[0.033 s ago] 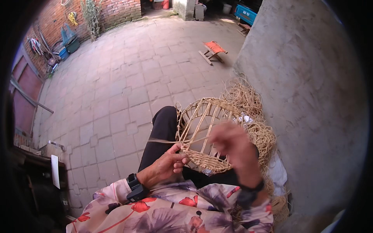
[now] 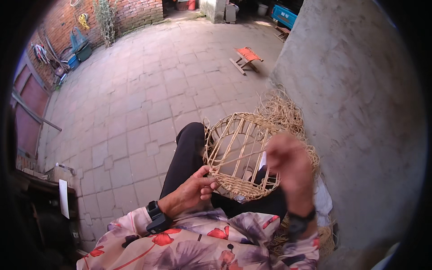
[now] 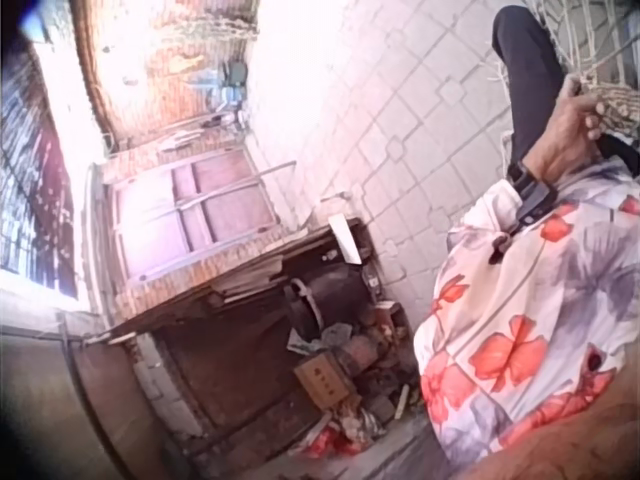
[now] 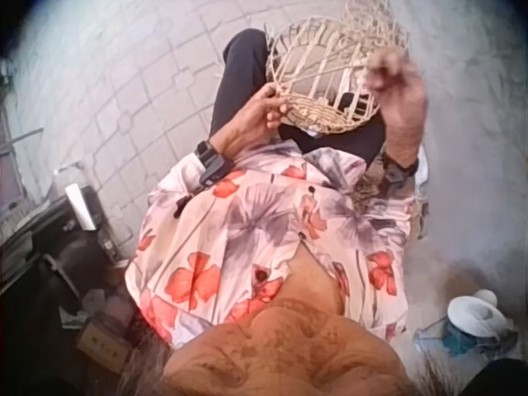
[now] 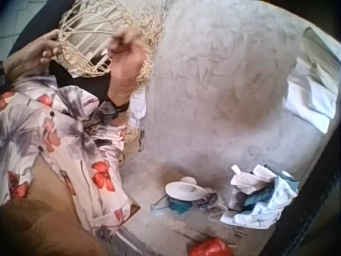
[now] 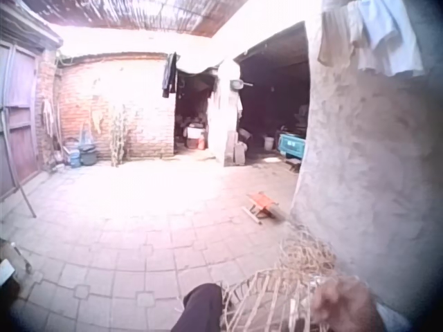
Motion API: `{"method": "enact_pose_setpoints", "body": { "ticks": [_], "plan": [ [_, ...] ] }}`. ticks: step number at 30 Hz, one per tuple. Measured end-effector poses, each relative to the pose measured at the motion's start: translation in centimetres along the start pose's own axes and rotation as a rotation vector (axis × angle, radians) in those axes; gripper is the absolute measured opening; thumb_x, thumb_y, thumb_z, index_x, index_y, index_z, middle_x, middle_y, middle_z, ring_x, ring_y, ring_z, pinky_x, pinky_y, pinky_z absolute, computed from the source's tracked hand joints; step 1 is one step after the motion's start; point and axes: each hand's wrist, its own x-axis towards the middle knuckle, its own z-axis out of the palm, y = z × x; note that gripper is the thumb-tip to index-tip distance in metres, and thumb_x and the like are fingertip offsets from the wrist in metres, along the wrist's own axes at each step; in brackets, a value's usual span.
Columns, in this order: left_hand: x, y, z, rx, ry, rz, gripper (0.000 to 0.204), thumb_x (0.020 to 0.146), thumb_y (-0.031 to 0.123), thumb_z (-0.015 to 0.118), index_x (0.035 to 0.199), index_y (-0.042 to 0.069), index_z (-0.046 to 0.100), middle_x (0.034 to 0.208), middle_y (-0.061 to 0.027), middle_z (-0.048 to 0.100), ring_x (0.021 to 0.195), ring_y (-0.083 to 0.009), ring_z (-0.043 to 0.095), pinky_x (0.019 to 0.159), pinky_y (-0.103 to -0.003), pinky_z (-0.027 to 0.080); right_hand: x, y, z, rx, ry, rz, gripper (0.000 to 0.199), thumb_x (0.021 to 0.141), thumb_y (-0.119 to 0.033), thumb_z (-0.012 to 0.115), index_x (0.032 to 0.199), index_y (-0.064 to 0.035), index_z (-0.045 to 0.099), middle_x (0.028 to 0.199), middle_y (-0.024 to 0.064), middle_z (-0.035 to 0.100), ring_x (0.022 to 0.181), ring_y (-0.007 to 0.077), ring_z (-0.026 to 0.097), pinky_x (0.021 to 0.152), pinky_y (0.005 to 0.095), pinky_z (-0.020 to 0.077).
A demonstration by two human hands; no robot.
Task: The person is weaving a structural frame for a basket using long flexible natural fibers or strips.
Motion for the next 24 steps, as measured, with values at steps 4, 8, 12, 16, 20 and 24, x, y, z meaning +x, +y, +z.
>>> {"method": "enact_pose_setpoints", "body": {
  "ticks": [4,8,12,16,20,24],
  "plan": [
    [0.1,0.1,-0.4,-0.05,-0.017,-0.018,0.025,0.095,0.005,0.05,0.114,0.02,0.043,0.08,-0.0018,0.055,0.052,-0.0042,0.037,0.046,-0.019,0.031,-1.0,-2.9,-7.7,-0.163,0.399,-0.217,0.034,0.1,-0.035,0.047,0.108,-0.0038,0.058,0.09,0.0068,0.062,0.065,0.0063,0.054,0.046,0.0215,0.0403],
    [0.5,-0.1,-0.2,-0.013,-0.027,-0.029,0.025,0.096,0.004,0.049,0.114,0.021,0.043,0.081,-0.0019,0.055,0.052,-0.0044,0.037,0.046,-0.019,0.032,-3.6,1.7,-9.9,-0.645,0.591,-0.057,0.039,0.097,-0.037,0.052,0.108,-0.0007,0.061,0.089,0.0113,0.066,0.055,0.0069,0.055,0.04,0.0195,0.0393],
    [0.0,0.1,0.1,0.023,0.015,-0.01,0.019,0.099,0.011,0.049,0.113,0.021,0.043,0.079,-0.0014,0.054,0.051,-0.0046,0.037,0.046,-0.02,0.032,-2.1,6.3,-3.3,-0.366,0.103,0.386,0.034,0.095,-0.031,0.055,0.102,0.0008,0.065,0.076,0.012,0.069,0.047,0.0074,0.056,0.037,0.0177,0.0406],
    [0.4,0.0,0.3,-0.078,0.05,-0.015,0.017,0.101,0.033,0.049,0.11,0.02,0.043,0.076,-0.0004,0.056,0.05,-0.0044,0.038,0.045,-0.02,0.032,-0.5,10.0,1.1,0.129,0.095,0.513,0.033,0.098,-0.029,0.054,0.114,-0.0003,0.057,0.084,0.0128,0.068,0.057,0.0091,0.061,0.043,0.0175,0.0448],
    [1.1,0.0,-0.4,-0.115,0.073,-0.088,0.028,0.101,0.046,0.046,0.106,0.018,0.049,0.074,-0.0002,0.058,0.049,-0.0041,0.037,0.045,-0.019,0.031,0.4,11.5,1.4,0.369,0.033,0.442,0.031,0.1,-0.028,0.051,0.119,-0.0028,0.051,0.086,0.0091,0.064,0.064,0.0109,0.062,0.047,0.0201,0.047],
    [1.0,0.2,0.1,-0.117,0.199,-0.103,0.028,0.101,0.042,0.046,0.105,0.016,0.054,0.069,0.0025,0.053,0.047,-0.0035,0.034,0.044,-0.018,0.03,-0.2,11.1,1.3,0.152,-0.01,0.41,0.033,0.102,-0.033,0.047,0.105,-0.0022,0.057,0.075,0.0048,0.062,0.055,0.0082,0.057,0.043,0.0195,0.0425]
  ]
}}
